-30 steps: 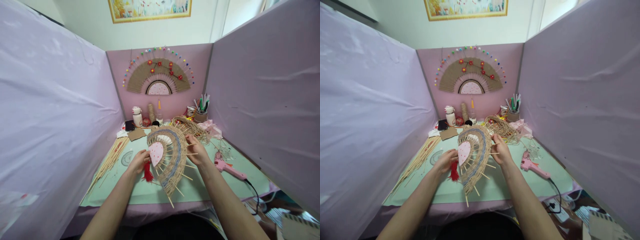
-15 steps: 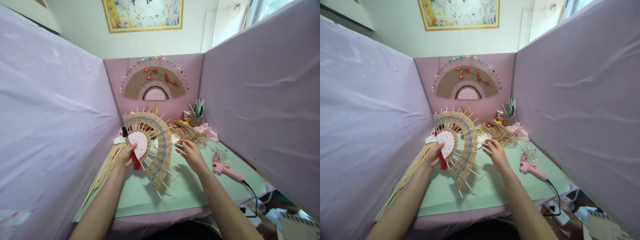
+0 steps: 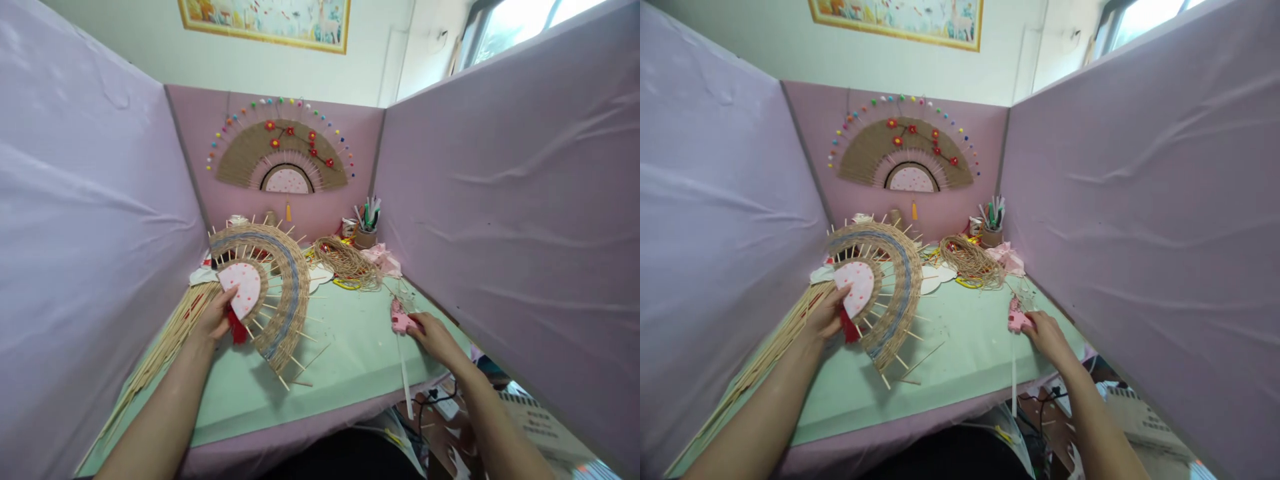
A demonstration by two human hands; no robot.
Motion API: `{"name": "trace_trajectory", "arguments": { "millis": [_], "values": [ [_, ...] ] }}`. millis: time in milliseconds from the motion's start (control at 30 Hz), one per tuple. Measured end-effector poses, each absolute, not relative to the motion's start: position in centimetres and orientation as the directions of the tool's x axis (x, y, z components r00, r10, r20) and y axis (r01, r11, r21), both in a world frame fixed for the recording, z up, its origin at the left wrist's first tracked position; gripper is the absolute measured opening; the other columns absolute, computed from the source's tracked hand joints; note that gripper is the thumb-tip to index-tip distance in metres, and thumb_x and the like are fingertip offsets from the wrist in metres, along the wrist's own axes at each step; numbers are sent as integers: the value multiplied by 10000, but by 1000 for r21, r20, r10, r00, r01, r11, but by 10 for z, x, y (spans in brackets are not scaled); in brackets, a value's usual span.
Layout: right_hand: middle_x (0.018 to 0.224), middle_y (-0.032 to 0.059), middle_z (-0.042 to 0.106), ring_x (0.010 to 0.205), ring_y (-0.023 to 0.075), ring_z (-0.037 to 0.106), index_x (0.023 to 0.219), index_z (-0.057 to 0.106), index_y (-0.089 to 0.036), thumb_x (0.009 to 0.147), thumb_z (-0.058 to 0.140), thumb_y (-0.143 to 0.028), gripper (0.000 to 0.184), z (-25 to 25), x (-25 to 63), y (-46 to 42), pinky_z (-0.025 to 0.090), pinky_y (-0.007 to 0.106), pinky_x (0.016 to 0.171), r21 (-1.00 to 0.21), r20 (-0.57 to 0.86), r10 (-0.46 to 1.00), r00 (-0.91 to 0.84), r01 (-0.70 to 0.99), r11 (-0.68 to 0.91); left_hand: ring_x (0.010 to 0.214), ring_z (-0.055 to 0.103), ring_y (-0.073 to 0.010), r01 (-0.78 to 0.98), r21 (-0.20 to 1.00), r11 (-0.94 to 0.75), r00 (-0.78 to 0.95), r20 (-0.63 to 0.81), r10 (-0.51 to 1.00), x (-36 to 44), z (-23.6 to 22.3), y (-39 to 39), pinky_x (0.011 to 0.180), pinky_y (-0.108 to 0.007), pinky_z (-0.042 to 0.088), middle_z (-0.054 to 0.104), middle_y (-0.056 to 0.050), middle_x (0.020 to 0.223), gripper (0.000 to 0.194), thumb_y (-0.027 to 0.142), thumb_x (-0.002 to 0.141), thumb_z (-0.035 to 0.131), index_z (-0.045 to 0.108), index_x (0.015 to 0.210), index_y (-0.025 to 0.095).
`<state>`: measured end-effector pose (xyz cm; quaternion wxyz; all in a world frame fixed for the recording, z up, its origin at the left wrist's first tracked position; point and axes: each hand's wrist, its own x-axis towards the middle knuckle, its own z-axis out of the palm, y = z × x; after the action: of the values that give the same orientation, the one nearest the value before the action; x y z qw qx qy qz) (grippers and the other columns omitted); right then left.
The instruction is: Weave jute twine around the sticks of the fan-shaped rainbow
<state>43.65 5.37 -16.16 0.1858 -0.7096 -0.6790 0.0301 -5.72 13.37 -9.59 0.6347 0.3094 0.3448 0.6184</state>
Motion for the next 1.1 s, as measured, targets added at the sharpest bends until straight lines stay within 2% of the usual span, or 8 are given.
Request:
{"name": "trace_trajectory", "arguments": {
  "millis": [100,267,367,433,500,667,833,1100],
  "values": [
    [1065,162,647,1016,284,587,1065,638,-115,791,492,-264,344,-159,453,64,413,377,906,-268,273,957,97,963,-21,739,694,-185,-579,814,43,-17,-65,998,-58,-96,133,726,-317,585,721,-90,922,291,80,817,526,606,1094,121],
    [1132,201,622,1075,327,568,1037,654,-101,737,544,-203,336,-138,474,70,417,421,921,-259,211,957,197,956,-139,666,689,-176,-580,813,43,-31,-75,997,-58,-96,132,714,-307,584,726,-80,839,266,71,807,525,614,1055,106],
    [1164,189,607,1103,329,543,1077,639,-130,745,548,-249,365,-109,443,58,409,434,924,-413,357,912,200,910,-38,678,690,-187,-582,813,34,-36,-68,997,-55,-94,130,711,-312,582,725,-80,818,256,74,799,530,619,1037,101],
    [1115,138,633,1006,274,584,1096,626,-176,798,519,-363,368,-87,401,51,447,385,847,-628,431,881,196,766,137,695,691,-193,-581,814,28,-41,-64,997,-53,-93,129,709,-308,581,724,-83,817,246,81,794,538,623,1023,102],
    [986,94,671,885,234,601,998,655,-199,795,536,-448,343,-71,352,51,456,347,774,-803,395,901,177,544,245,713,691,-194,-574,819,17,-49,-56,997,-52,-94,129,710,-304,580,724,-82,831,255,86,782,554,624,1025,113],
    [764,27,623,733,162,549,777,642,-198,689,662,-476,292,-73,254,87,409,276,666,-986,163,985,59,34,161,841,683,-221,-542,840,-31,-49,5,999,-58,-98,129,742,-319,575,716,-86,927,344,119,740,616,606,1083,138],
    [736,-12,601,698,118,544,758,595,-217,631,726,-403,261,-101,216,119,396,229,632,-907,-14,991,-136,-415,-70,893,671,-218,-494,865,-85,-92,45,995,-59,-99,130,759,-312,569,706,-69,989,384,116,721,646,598,1097,180],
    [703,3,601,630,125,543,724,585,-199,621,641,-369,207,-125,203,124,397,238,558,-884,-94,995,45,-463,-62,844,680,-206,-460,885,-78,-111,30,993,-52,-102,130,780,-314,564,708,-82,973,354,92,726,640,597,1071,162]
  ]
}}
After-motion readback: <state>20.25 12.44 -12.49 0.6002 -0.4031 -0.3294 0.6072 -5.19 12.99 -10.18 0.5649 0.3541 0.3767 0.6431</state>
